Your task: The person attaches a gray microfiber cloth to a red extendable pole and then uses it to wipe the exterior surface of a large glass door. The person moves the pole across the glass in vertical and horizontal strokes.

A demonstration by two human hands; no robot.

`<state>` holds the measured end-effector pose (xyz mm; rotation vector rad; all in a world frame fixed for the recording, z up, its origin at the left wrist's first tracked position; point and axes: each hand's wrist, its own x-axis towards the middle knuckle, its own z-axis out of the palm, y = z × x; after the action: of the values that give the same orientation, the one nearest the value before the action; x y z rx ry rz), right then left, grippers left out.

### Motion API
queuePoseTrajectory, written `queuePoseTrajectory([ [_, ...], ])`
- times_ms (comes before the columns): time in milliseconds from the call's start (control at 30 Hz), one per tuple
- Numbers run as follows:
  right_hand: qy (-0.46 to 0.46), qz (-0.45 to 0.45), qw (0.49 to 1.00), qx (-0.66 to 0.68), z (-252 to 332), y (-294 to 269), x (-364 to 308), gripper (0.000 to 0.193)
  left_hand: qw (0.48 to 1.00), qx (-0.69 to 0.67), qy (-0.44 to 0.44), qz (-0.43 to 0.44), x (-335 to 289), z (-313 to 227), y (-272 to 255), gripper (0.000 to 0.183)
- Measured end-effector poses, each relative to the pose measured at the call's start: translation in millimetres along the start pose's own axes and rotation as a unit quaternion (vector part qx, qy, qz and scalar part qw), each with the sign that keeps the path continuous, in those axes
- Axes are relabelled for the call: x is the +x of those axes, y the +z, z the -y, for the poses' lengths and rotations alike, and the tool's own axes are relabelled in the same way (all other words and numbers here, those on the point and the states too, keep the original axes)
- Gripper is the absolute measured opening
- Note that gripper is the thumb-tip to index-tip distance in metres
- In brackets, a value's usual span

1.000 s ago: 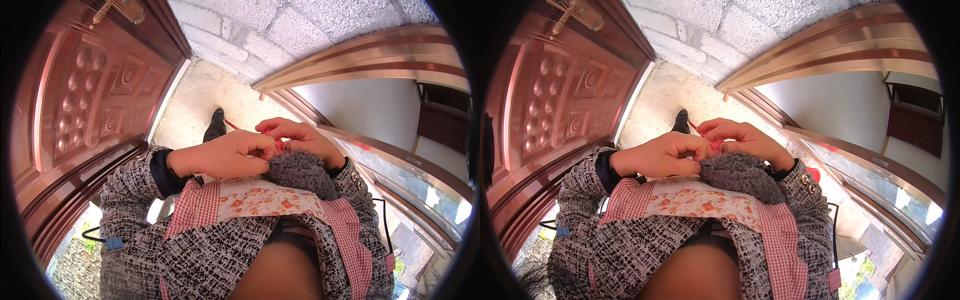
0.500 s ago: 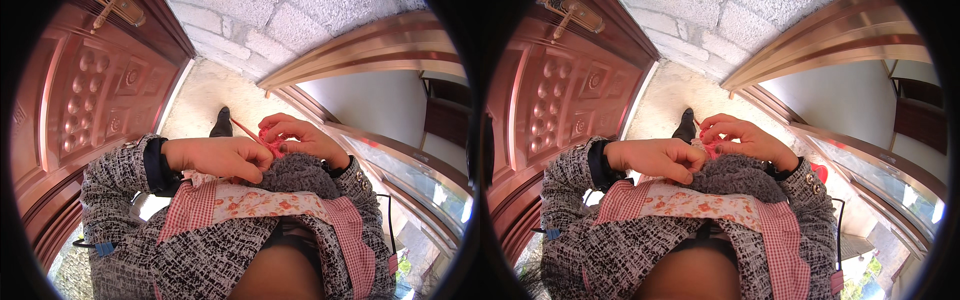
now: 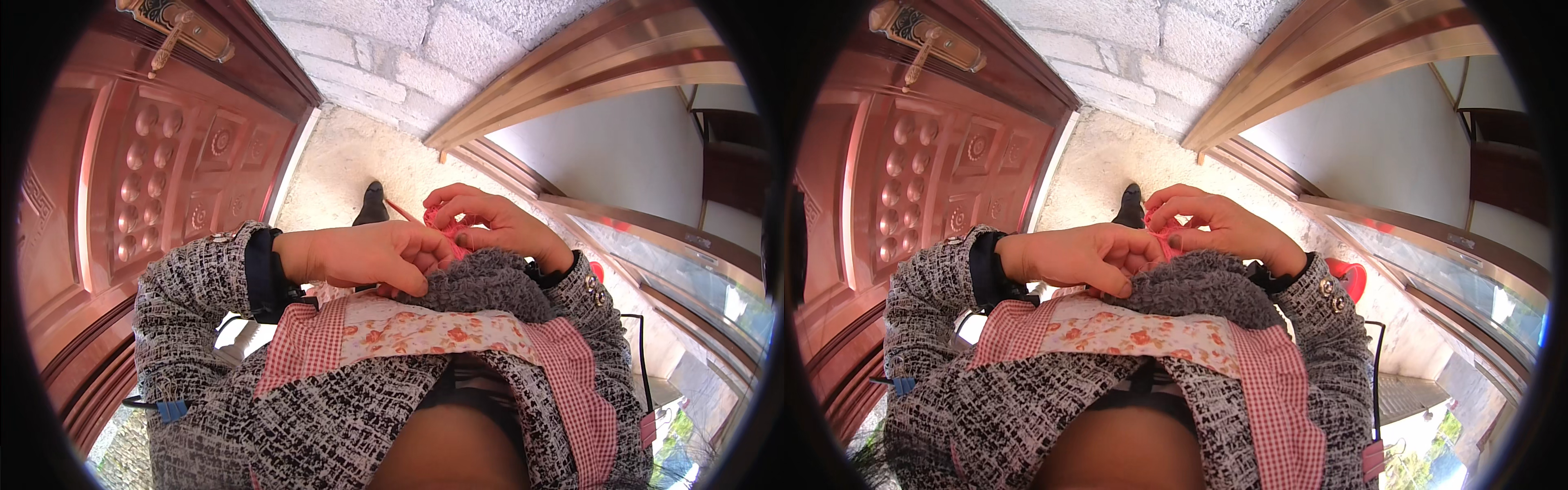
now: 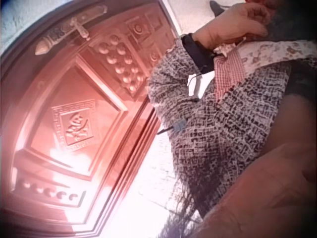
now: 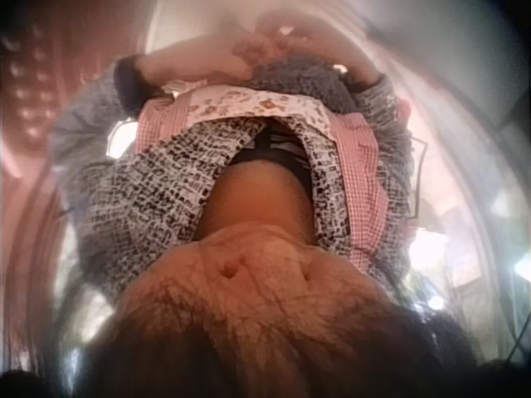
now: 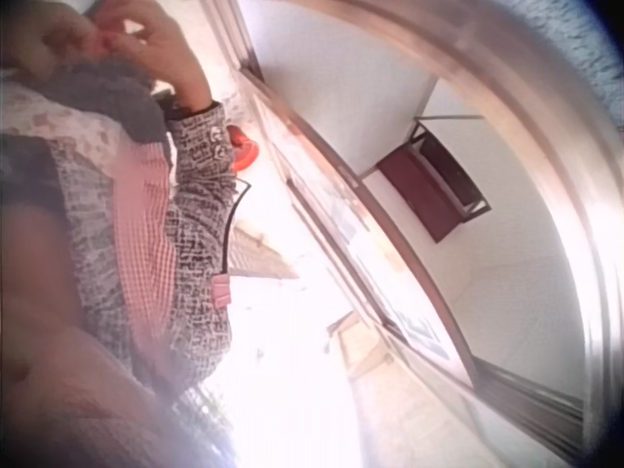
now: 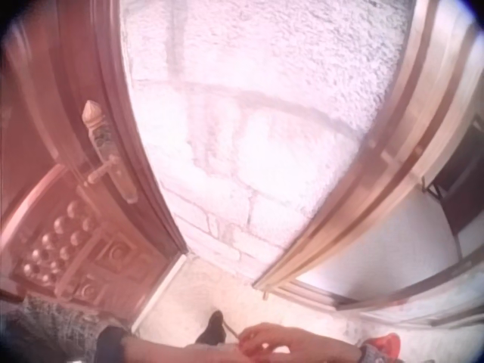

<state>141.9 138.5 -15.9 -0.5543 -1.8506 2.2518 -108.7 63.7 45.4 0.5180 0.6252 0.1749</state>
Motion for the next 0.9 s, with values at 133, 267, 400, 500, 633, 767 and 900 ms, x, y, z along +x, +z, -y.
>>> queuePoseTrajectory([
  [133,-0.009,0.005,1.000,-0.006,-0.1,1.6,-5.6,0.027,0.983,0.164,-0.070,0.055,5.5,-11.9,0.8,0.016],
  [267,-0.002,0.009,1.000,-0.019,2.7,4.9,-13.2,0.034,0.961,0.250,-0.073,0.096,6.8,-20.1,3.7,0.026],
  [400,-0.004,-0.017,1.000,-0.006,2.0,11.4,-25.4,0.025,0.997,0.026,0.056,0.053,-11.2,-11.1,12.0,0.035],
  [500,-0.005,-0.032,0.999,0.013,-2.3,14.2,-34.1,0.029,0.990,-0.040,0.138,0.006,-14.9,-2.5,7.8,0.044],
  [633,-0.026,-0.020,0.999,0.028,-8.2,16.3,-40.7,0.031,0.964,-0.185,0.191,0.001,-6.7,17.0,2.5,0.034],
  [767,-0.012,-0.018,0.999,0.047,-7.3,13.7,-44.0,0.031,0.967,-0.197,0.159,0.009,1.0,32.3,-2.0,0.029],
  [900,-0.006,-0.033,0.999,0.040,-5.9,13.2,-40.7,0.034,0.967,-0.175,0.172,-0.076,11.1,30.7,-6.6,0.020],
])
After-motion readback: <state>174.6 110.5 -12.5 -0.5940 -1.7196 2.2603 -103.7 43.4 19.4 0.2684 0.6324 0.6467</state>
